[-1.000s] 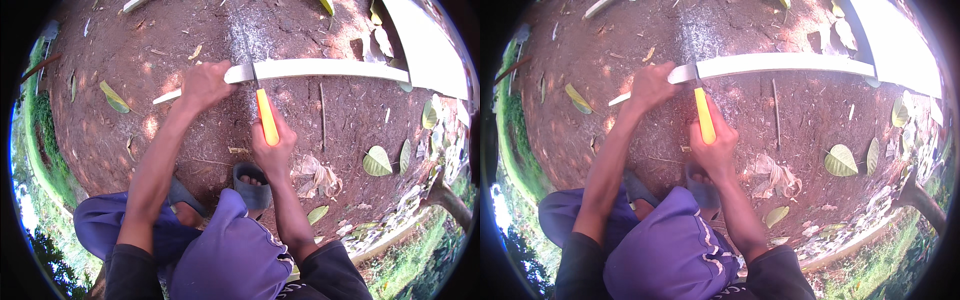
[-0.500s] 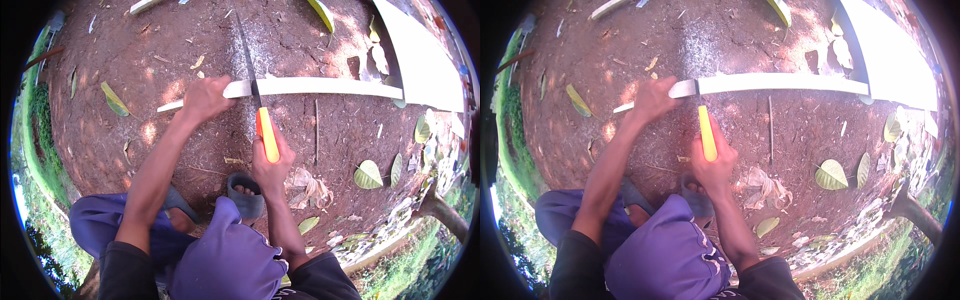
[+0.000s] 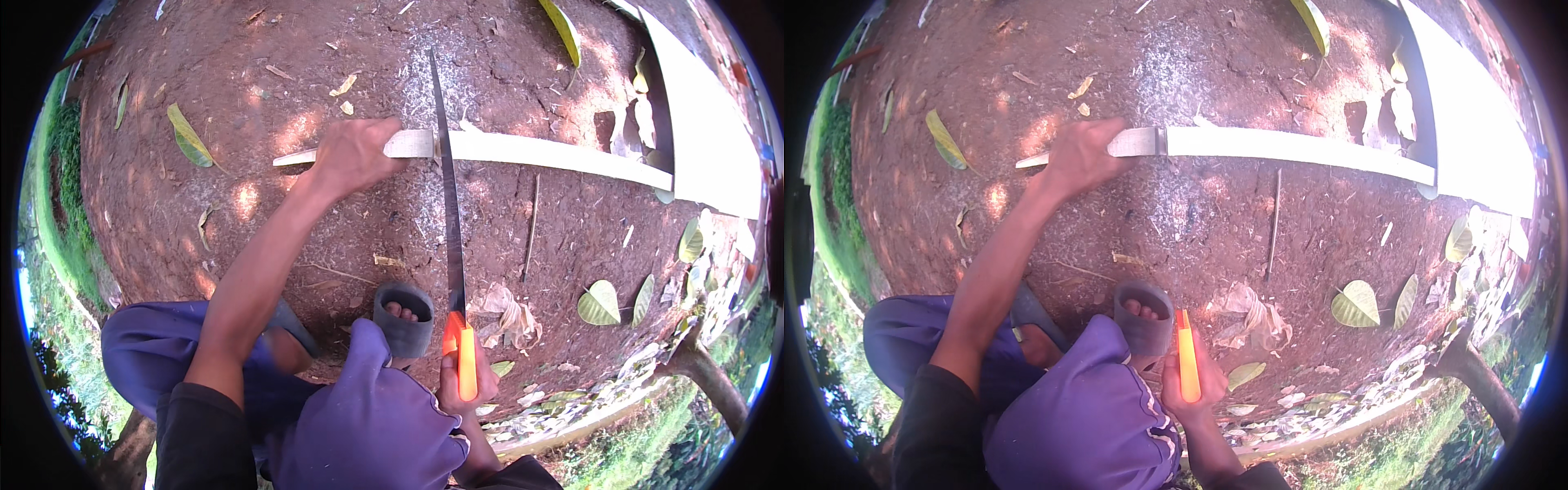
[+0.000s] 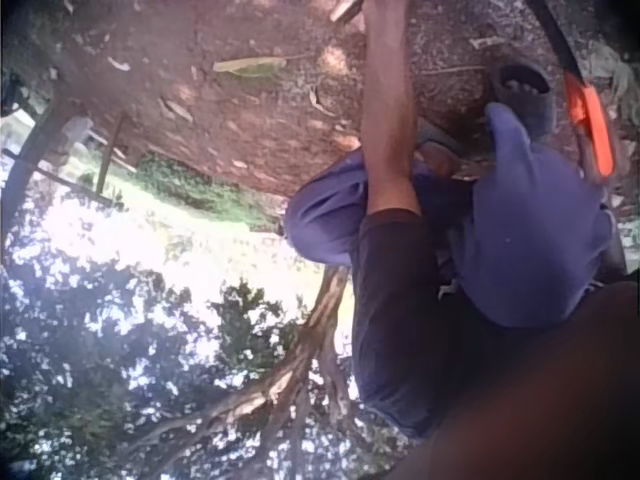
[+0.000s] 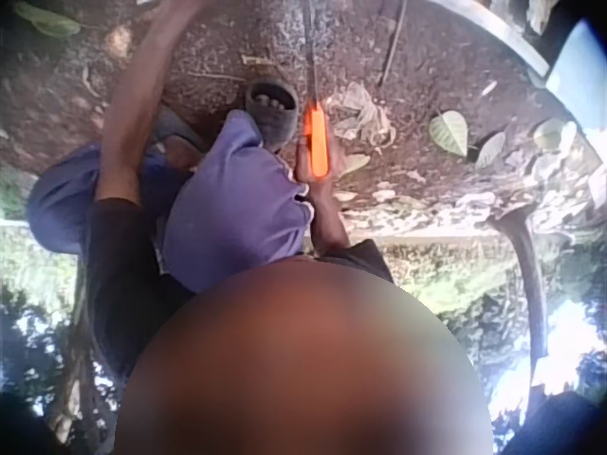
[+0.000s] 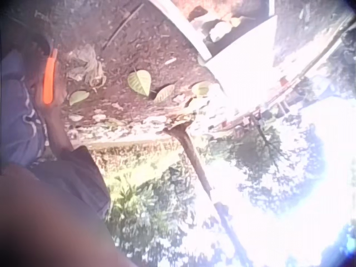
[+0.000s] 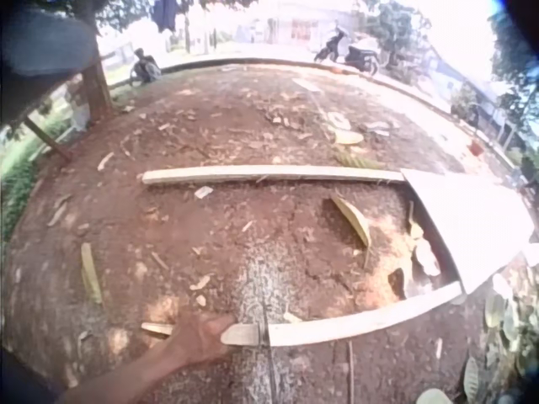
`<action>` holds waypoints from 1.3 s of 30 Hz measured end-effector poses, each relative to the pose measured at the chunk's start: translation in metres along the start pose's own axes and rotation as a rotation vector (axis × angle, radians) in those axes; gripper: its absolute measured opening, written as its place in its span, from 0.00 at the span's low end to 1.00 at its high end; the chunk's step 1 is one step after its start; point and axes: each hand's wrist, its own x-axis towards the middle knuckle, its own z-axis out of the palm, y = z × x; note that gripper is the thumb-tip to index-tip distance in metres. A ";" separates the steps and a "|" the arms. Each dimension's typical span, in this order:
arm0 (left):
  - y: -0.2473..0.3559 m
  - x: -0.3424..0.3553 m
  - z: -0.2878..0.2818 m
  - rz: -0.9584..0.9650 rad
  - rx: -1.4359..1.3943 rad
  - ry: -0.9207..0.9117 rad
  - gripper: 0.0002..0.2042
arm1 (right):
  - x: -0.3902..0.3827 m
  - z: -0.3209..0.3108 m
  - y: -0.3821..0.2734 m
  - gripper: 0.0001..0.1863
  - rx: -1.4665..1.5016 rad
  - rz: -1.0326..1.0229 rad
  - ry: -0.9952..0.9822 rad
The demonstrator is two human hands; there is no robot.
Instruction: The person uses a hand saw to cut a large wooden board into smaller pieces. They reposition the board and continue cutting, then move to a smaller strip of wood and cut it as well.
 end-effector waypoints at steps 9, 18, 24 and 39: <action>0.008 0.003 -0.004 -0.037 -0.013 -0.026 0.15 | 0.010 0.027 0.003 0.27 0.042 0.111 0.052; 0.005 0.001 -0.010 -0.113 -0.023 -0.104 0.17 | 0.001 0.032 0.023 0.27 0.011 -0.022 0.031; 0.008 -0.003 -0.001 -0.050 -0.003 0.036 0.18 | 0.076 0.057 0.005 0.26 0.140 0.091 0.026; 0.010 0.002 -0.012 -0.031 0.057 -0.029 0.14 | 0.080 0.066 0.005 0.26 0.170 0.131 0.032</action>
